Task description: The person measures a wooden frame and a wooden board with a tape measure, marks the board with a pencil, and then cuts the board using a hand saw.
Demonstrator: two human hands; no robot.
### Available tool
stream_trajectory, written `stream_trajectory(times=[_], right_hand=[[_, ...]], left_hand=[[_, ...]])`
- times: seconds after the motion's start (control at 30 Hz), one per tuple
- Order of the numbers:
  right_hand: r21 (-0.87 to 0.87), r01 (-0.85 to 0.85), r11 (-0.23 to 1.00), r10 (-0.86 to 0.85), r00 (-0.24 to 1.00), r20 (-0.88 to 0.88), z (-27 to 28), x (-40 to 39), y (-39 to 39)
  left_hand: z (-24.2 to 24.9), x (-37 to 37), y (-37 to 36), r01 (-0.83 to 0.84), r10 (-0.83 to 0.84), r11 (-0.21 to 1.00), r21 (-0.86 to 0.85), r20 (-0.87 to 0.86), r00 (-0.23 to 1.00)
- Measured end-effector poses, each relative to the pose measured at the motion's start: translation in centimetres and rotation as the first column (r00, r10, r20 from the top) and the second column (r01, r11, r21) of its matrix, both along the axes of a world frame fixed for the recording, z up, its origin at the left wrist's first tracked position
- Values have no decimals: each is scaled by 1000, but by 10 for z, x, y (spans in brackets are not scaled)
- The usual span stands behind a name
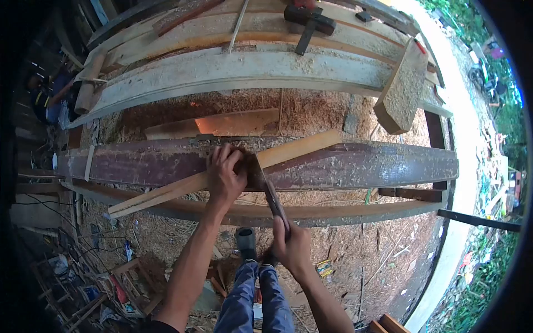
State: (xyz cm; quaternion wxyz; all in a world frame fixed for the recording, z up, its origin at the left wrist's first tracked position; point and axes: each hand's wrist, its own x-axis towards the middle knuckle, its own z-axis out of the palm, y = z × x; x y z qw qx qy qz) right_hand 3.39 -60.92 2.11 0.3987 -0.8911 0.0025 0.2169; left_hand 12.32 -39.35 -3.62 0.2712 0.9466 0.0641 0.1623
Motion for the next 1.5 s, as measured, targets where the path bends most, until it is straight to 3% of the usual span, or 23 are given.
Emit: stream_trajectory(times=[0.07, 0.13, 0.2, 0.27, 0.37, 0.47, 0.53, 0.67, 0.77, 0.8, 0.87, 0.93, 1.03, 1.1, 1.13, 1.2, 1.27, 1.37, 1.4, 1.5], right_hand=[[-1, 3, 1000, -3, 1000, 14, 6, -19, -11], [145, 75, 987, -90, 991, 103, 17, -73, -34], [-29, -11, 1000, 13, 998, 61, 11, -54, -20], [-41, -2, 999, -1, 998, -64, 11, 23, 22], [-83, -7, 997, 6, 1000, -18, 0, -5, 1], [113, 67, 991, -79, 990, 113, 8, -75, -36], [-1, 7, 1000, -7, 997, 72, 7, -49, -20], [38, 39, 998, -41, 999, 32, 13, 37, 26], [-7, -12, 1000, 13, 997, 75, 14, -26, -18], [85, 62, 994, -73, 988, 134, 22, -44, -18], [86, 41, 995, -55, 985, 162, 12, -44, -17], [-68, -24, 997, 24, 1000, 3, 2, 11, 7], [13, -23, 1000, 22, 998, 66, 16, 39, 28], [-39, -10, 999, 11, 1000, 8, 27, -20, -9], [80, 54, 995, -60, 995, 78, 24, -48, -24], [113, 132, 985, -149, 977, 154, 16, -41, -7], [-43, 7, 999, -5, 999, 48, 15, 19, 13], [57, 0, 998, -8, 992, 125, 18, 43, 29], [-13, 8, 1000, -7, 996, 89, 10, 15, 11], [104, 94, 990, -111, 977, 180, 7, -31, -13]], left_hand=[[-3, 1, -5, 5, 0, 998, -60, 72, 997], [-3, 6, 0, -1, 16, 994, -107, 148, 989], [1, 1, -3, 5, 1, 998, -67, 96, 995], [-1, 0, -4, 0, 8, 998, -64, 124, 992], [1, 1, -2, -13, 15, 1000, -19, 104, 995], [-2, 4, 1, 0, 13, 996, -85, 145, 989], [-4, 2, -3, -25, 30, 998, -59, 95, 995], [-6, 3, -2, -45, 48, 998, -34, 91, 995], [-4, 3, -2, -40, 43, 997, -70, 48, 998], [-3, 5, 1, -45, 49, 996, -71, 58, 997], [-5, 2, 0, -16, 25, 996, -86, 99, 995], [-4, -2, -1, -13, 20, 997, -73, 89, 996], [-1, 0, 1, -25, 29, 998, -52, 73, 997], [-1, 2, -2, -19, 23, 998, -65, 60, 998], [-4, 3, 0, -17, 21, 999, -49, 87, 996], [-7, 2, -3, -13, 18, 999, -51, 99, 995], [-3, 1, -2, -39, 40, 997, -62, 12, 999], [1, 4, 3, -54, 55, 998, -18, 65, 996], [0, 3, -1, -54, 56, 998, -25, 66, 996], [-4, 4, -1, -37, 42, 998, -45, 112, 993]])
